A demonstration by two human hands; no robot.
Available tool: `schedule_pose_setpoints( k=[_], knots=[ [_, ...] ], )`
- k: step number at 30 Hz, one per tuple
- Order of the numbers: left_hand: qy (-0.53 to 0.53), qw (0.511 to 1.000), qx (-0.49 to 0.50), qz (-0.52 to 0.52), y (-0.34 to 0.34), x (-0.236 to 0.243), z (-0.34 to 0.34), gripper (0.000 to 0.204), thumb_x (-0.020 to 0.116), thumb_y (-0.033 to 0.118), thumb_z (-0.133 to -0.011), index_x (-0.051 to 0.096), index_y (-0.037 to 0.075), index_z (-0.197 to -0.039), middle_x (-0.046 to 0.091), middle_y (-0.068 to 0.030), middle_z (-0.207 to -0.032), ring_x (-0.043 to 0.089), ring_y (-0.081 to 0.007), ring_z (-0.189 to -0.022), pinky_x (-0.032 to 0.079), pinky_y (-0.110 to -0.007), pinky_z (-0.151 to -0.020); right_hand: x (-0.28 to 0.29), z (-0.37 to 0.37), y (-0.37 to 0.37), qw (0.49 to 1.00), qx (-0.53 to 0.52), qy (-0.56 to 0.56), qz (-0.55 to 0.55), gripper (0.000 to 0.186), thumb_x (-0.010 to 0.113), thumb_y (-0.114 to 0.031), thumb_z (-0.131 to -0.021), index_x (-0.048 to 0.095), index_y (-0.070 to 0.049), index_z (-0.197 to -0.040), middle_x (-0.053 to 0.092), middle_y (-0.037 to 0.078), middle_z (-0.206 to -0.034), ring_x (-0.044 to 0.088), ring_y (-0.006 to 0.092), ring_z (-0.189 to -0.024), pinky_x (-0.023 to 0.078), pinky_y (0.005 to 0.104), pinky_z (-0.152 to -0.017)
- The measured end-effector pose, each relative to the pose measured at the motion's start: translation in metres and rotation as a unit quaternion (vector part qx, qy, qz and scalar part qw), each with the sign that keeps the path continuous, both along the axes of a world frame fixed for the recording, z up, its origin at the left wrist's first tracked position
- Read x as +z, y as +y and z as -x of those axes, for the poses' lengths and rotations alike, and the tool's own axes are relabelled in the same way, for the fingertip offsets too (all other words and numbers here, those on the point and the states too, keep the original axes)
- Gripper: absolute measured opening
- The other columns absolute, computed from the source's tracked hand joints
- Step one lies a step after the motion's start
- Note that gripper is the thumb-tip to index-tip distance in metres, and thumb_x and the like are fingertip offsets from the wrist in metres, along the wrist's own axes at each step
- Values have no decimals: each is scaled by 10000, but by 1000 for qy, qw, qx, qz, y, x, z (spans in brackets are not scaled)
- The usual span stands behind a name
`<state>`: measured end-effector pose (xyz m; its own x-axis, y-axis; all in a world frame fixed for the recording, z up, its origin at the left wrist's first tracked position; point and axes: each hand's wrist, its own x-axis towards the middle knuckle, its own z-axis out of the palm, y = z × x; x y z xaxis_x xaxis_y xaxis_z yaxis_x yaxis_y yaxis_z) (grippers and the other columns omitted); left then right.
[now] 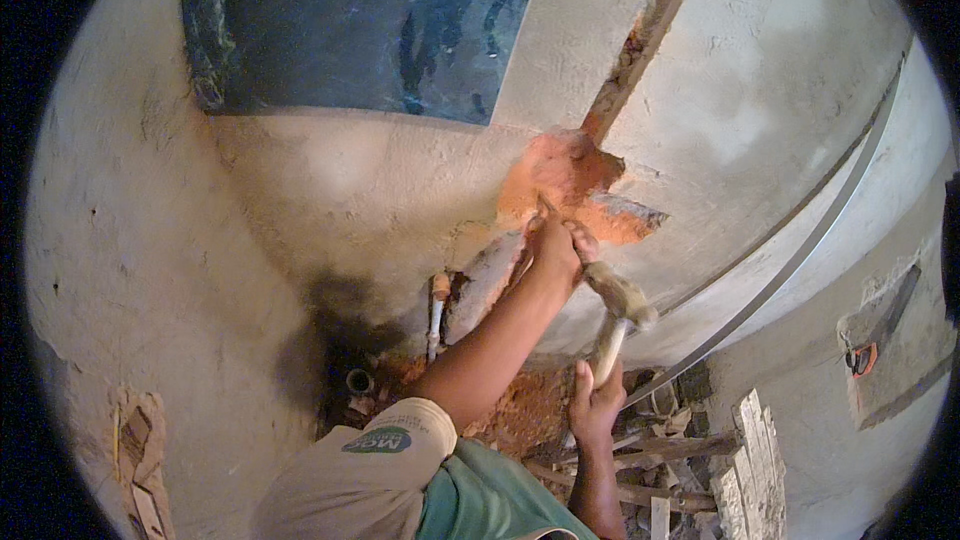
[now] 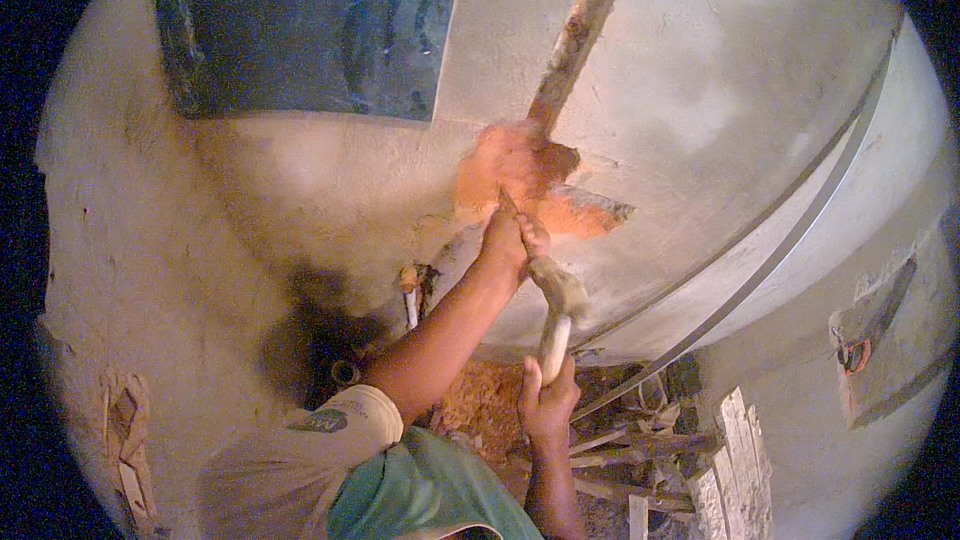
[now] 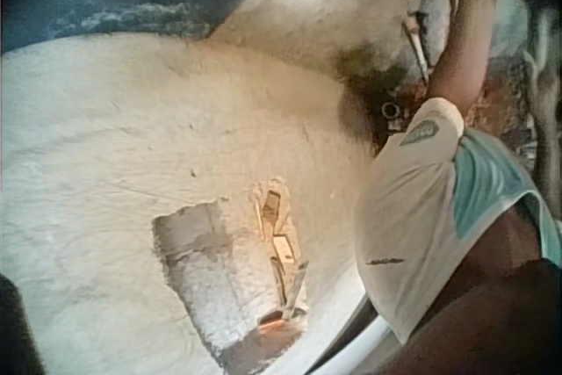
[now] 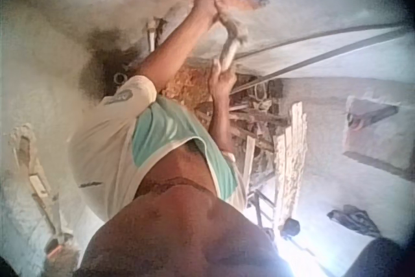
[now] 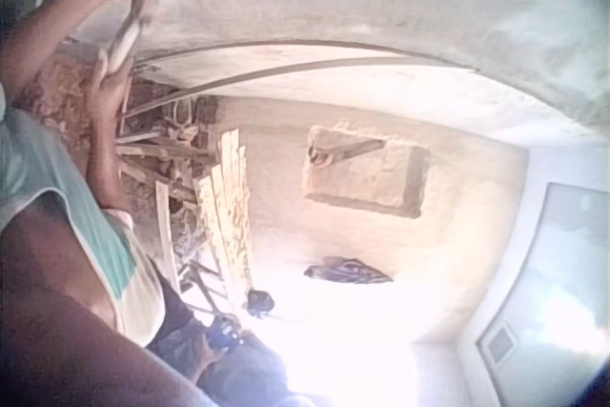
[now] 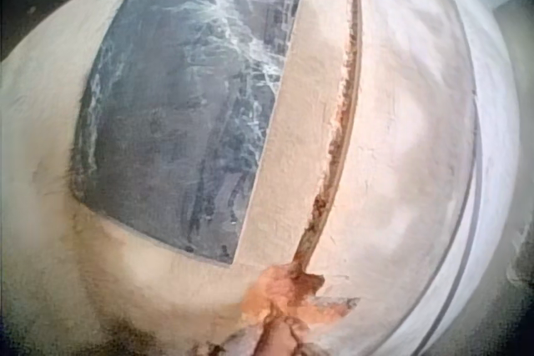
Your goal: The person places a blue electrical box into a pre-cut channel in a concrete wall, removes it to chip away more material using a hammer and chisel, and then checks the fit of the box again.
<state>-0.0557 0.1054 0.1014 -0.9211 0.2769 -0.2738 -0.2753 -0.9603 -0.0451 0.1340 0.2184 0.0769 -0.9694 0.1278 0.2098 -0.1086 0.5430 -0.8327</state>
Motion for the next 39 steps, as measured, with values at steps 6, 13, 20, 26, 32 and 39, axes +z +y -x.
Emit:
schedule_pose_setpoints(
  k=[6, 13, 20, 26, 32, 39],
  knots=[
    [-5, 1000, -8, -25, -20, 7, -2, 432, 331, 390, -912, 279, 170, -544, 257, 57, -436, 268, -78, -333, 272, -206, -300, -9, -11, 18, 955, 43, 251, 154, 281, 546, -190, -831, 470, 40, -974, 552, 101, -839, 513, 209, -780, 426, 302, -712],
    [13, 999, 7, -42, -9, -11, 0, 333, 390, 323, -898, 360, 150, -615, 317, 47, -480, 293, -77, -360, 278, -205, -321, -64, 1, -10, 988, -62, 139, 32, 342, 531, -259, -855, 459, 40, -1004, 526, 79, -844, 483, 136, -718, 421, 271, -656],
    [30, 996, 7, 87, 14, -6, -16, 259, 378, 287, -899, 417, 96, -729, 383, 40, -544, 338, -70, -412, 285, -212, -347, -52, -12, 19, 965, -111, 219, 97, 275, 513, -242, -863, 444, 12, -943, 481, 30, -661, 451, 88, -516, 387, 223, -463],
    [-5, 1000, 2, 1, 17, -9, -5, 258, 351, 276, -898, 420, 91, -731, 340, 49, -519, 296, -71, -394, 264, -212, -353, 16, -34, 20, 930, -122, 323, 127, 400, 504, -413, -834, 437, -20, -868, 491, 68, -658, 473, 124, -500, 409, 244, -431],
    [5, 1000, 1, -4, 27, -5, 3, 323, 337, 310, -908, 393, 117, -656, 325, 44, -496, 294, -80, -377, 262, -215, -338, -16, -10, 3, 889, -121, 435, 79, 424, 498, -444, -830, 440, -24, -852, 487, 78, -683, 490, 161, -608, 432, 309, -572],
    [34, 999, 5, 20, 22, -5, 5, 338, 323, 311, -905, 376, 127, -627, 301, 45, -481, 274, -86, -361, 252, -213, -331, -49, -4, 32, 942, -120, 277, 146, 293, 548, -284, -838, 461, -10, -896, 515, 70, -694, 467, 95, -495, 382, 195, -439]
  ],
)
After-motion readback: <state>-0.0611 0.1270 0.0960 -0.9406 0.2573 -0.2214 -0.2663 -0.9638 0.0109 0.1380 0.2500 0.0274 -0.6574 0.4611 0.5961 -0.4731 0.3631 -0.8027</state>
